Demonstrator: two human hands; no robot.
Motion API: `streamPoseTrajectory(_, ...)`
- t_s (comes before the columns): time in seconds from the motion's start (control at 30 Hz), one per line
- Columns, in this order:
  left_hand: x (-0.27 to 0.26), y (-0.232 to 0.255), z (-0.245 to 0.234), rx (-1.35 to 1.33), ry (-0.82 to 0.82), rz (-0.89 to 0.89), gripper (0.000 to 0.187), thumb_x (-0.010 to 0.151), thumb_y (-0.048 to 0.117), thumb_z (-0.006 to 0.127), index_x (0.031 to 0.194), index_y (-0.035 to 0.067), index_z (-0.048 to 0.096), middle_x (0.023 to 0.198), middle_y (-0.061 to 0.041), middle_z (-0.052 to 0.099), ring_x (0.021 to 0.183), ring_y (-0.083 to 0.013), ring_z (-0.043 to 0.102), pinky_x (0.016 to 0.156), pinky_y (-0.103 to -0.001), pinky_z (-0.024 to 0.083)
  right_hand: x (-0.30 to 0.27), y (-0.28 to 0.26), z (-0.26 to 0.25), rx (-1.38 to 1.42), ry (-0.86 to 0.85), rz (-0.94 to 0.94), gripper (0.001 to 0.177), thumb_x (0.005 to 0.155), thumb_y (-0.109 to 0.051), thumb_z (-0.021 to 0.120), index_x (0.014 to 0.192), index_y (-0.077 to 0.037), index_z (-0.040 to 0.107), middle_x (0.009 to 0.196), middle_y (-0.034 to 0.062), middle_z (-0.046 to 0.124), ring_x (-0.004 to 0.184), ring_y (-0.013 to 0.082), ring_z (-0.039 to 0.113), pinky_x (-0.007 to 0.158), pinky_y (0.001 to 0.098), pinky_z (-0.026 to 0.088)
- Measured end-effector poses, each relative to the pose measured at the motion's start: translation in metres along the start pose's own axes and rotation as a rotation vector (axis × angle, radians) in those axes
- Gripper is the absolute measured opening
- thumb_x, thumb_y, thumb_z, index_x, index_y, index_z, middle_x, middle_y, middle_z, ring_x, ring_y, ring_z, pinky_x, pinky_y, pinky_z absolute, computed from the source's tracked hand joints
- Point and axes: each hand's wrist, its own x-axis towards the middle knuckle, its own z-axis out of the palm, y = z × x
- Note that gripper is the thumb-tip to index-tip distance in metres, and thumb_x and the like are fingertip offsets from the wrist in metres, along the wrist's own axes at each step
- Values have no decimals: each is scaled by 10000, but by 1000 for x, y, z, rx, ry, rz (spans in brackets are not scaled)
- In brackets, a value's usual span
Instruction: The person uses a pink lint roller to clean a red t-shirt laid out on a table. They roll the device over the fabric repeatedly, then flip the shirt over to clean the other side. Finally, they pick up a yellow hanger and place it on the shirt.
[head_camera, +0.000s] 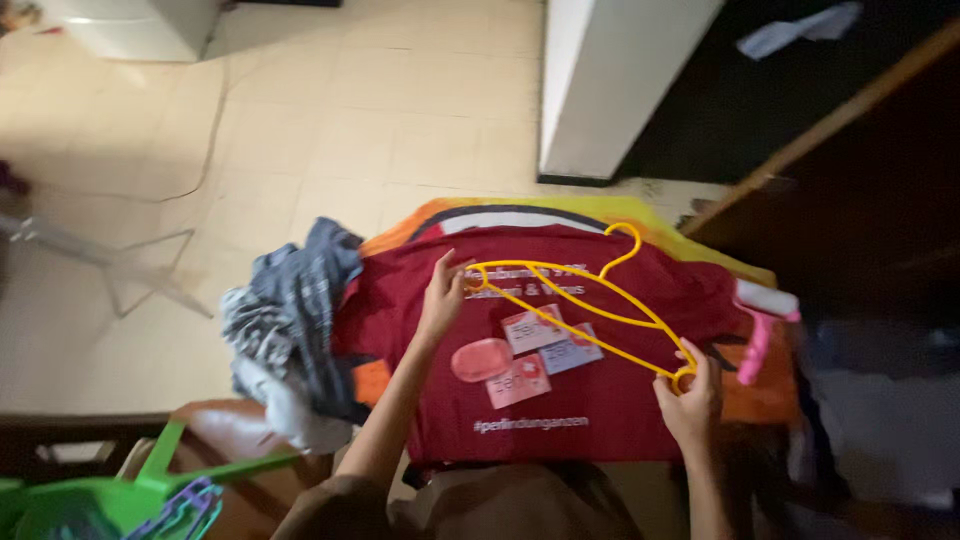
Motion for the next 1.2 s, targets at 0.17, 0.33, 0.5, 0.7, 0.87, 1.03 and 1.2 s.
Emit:
streamPoseTrajectory(0.17,61,-43,64,831,124,414,461,917,68,599,1377,40,568,1365,-191,629,1197,-378,625,992,-486,521,-9,69,-33,-70,139,23,687,807,16,767,1453,-30,537,1234,162,631,1169,308,611,1014,430,496)
streamPoseTrajectory(0.33,66,-29,65,1365,150,359,503,777,97,650,1280,123,650,1314,-90,623,1195,-348,551,974,-509,471,19,91,-45,-32,135,170,675,830,9,749,1471,-33,542,1219,166,601,960,300,557,879,408,503)
streamPoseTrajectory(0.5,65,-24,51,1417,47,480,712,737,113,658,1446,57,626,1222,-174,600,1106,-362,537,867,-484,469,72,69,-30,-106,112,-153,670,846,33,758,1471,-20,523,1238,181,602,1116,341,582,948,454,516)
streamPoseTrajectory(0.7,65,3,54,1395,-51,410,304,746,68,669,1045,125,679,1132,-141,588,1105,-342,564,933,-461,487,130,27,-21,-185,69,-312,654,837,47,769,1446,-16,538,1220,170,614,1141,371,573,997,507,509)
streamPoseTrajectory(0.87,42,38,53,1287,-72,462,341,683,78,691,1019,82,631,1065,-111,626,1043,-331,567,890,-479,474,153,15,-41,-176,-21,-304,599,882,48,765,1443,-34,571,1227,178,622,1142,369,597,937,466,531)
streamPoseTrajectory(1.03,-6,47,49,1252,-135,439,306,736,112,712,1036,98,651,1082,-63,671,1084,-317,566,913,-474,468,171,22,-62,-93,-82,-363,576,854,43,759,1399,-19,581,1213,168,624,1151,354,601,994,441,538)
streamPoseTrajectory(1.2,-41,43,52,1216,-66,402,313,692,101,706,1004,123,679,1369,-113,623,1162,-364,531,967,-514,446,176,19,-76,-84,-123,-373,524,887,44,752,1384,-39,609,1252,172,623,1116,328,600,996,407,550)
